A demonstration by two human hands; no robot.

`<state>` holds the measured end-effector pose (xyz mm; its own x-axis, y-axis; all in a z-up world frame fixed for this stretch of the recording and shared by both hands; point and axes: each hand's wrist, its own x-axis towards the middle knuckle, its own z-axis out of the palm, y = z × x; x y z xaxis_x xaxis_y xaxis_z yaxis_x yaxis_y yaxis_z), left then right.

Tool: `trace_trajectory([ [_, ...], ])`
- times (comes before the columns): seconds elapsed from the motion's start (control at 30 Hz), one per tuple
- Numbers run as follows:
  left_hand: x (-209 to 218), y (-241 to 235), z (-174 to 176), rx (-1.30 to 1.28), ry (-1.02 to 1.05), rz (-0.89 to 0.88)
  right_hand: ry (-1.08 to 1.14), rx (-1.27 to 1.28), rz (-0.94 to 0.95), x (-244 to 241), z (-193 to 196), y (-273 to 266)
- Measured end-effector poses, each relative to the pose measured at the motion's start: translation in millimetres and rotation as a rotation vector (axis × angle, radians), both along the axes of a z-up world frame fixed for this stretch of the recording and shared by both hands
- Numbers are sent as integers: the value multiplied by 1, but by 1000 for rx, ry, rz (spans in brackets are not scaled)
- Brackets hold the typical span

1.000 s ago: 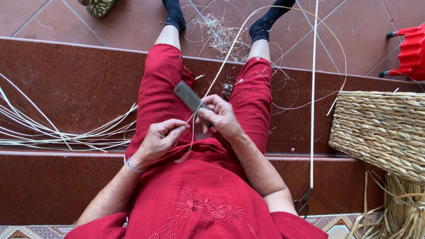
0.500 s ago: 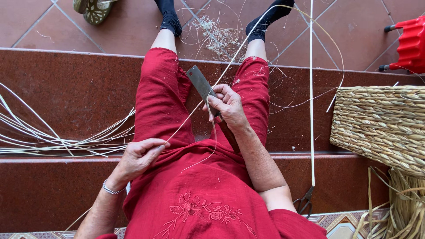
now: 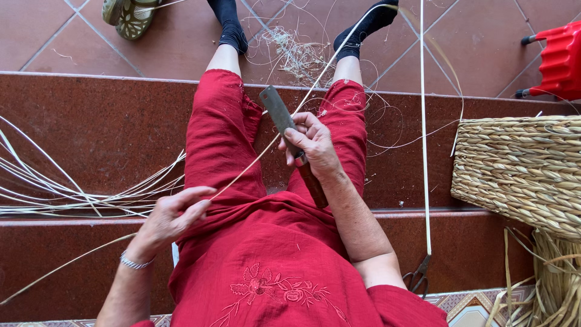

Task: The person sits cross-legged on a tiled floor and uses a knife to shave thin strips from bamboo rods. They hold each rod with one hand and draw the knife along its length to remove fine shavings, repeating the process on multiple rods.

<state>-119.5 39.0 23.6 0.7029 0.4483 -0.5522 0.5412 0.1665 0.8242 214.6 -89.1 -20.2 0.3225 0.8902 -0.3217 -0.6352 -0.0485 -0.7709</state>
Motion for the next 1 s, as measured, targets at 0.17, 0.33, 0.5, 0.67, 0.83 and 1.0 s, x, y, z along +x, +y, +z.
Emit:
trace_trajectory([
  [0.17, 64, -12, -13, -3, -153, -42, -7, -64, 57, -24, 9, 2],
  [0.33, 99, -16, -25, 167, -233, -13, 47, -55, 161, -39, 11, -7],
  [0.5, 93, -17, -22, 367, -337, -51, 26, -56, 188, -39, 3, -10],
  [0.67, 83, -18, -13, 476, -319, -62, 27, -51, 164, -32, 0, -8],
  [0.83, 83, -22, -10, 291, -105, -13, 51, -68, 218, -43, 4, -11],
  [1.0, 88, -22, -8, 412, -264, -36, 49, -61, 215, -47, 4, -12],
])
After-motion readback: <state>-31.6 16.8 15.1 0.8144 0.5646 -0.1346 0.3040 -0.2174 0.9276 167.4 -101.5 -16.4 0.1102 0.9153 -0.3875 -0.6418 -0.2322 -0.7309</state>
